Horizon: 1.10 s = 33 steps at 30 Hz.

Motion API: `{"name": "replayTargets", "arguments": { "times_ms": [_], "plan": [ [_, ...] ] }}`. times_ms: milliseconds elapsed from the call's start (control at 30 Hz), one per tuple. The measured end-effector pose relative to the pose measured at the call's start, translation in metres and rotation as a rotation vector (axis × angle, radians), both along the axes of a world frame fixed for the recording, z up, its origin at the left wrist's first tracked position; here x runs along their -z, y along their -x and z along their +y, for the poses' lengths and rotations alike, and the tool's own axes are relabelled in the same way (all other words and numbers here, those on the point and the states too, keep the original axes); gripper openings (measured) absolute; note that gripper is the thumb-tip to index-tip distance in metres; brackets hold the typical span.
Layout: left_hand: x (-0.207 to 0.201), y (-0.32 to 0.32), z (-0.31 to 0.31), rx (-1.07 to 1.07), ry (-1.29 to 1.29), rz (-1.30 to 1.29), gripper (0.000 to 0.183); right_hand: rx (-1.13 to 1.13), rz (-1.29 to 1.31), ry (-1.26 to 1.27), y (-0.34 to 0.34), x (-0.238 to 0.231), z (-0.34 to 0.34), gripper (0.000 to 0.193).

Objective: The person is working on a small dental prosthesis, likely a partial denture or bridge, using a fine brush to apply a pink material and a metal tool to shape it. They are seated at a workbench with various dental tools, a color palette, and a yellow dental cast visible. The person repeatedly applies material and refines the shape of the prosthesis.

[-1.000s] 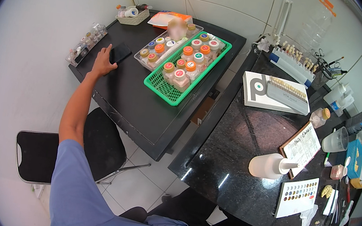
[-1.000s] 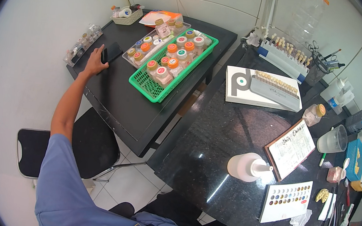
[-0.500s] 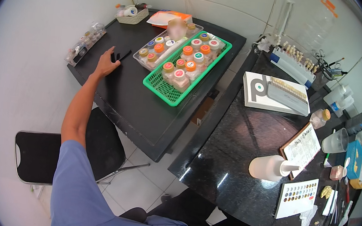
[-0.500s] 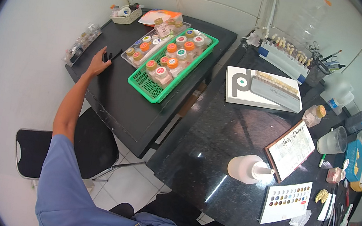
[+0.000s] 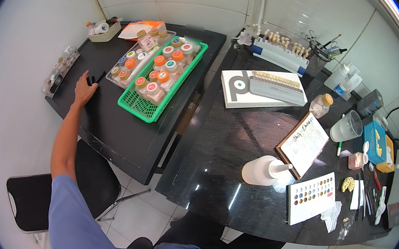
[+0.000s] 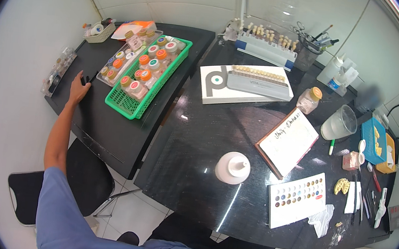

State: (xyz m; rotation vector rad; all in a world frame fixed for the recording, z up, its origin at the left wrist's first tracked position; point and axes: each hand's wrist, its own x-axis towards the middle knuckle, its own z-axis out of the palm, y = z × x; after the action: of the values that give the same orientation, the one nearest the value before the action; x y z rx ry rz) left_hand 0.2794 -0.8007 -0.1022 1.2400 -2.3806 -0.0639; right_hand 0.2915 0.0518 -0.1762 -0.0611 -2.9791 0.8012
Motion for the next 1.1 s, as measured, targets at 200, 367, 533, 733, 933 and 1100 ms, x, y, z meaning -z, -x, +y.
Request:
{"name": "replayTargets", "arguments": {
  "times_ms": [200,367,533,733,933,1100],
  "plan": [
    [-0.004,0.009,0.006,-0.001,-0.020,0.000,0.077,0.004,-0.007,-0.008,0.000,0.003,0.005,0.047],
    [-0.011,0.008,0.013,-0.022,-0.043,0.036,0.077,-0.008,-0.006,0.003,0.002,0.006,0.006,0.047],
    [-0.011,0.009,0.020,-0.037,-0.016,0.048,0.076,-0.015,-0.002,-0.021,-0.001,0.015,0.011,0.048],
    [-0.013,0.013,0.020,-0.049,-0.045,0.039,0.077,-0.036,0.025,-0.029,0.001,0.013,0.006,0.047],
    [-0.014,0.003,0.005,0.014,-0.122,0.015,0.093,-0.028,0.005,-0.042,0.001,0.008,0.003,0.046],
    [-0.015,-0.004,0.001,0.001,-0.144,-0.009,0.098,-0.023,0.023,-0.050,0.000,0.012,0.006,0.045]
  ]
}}
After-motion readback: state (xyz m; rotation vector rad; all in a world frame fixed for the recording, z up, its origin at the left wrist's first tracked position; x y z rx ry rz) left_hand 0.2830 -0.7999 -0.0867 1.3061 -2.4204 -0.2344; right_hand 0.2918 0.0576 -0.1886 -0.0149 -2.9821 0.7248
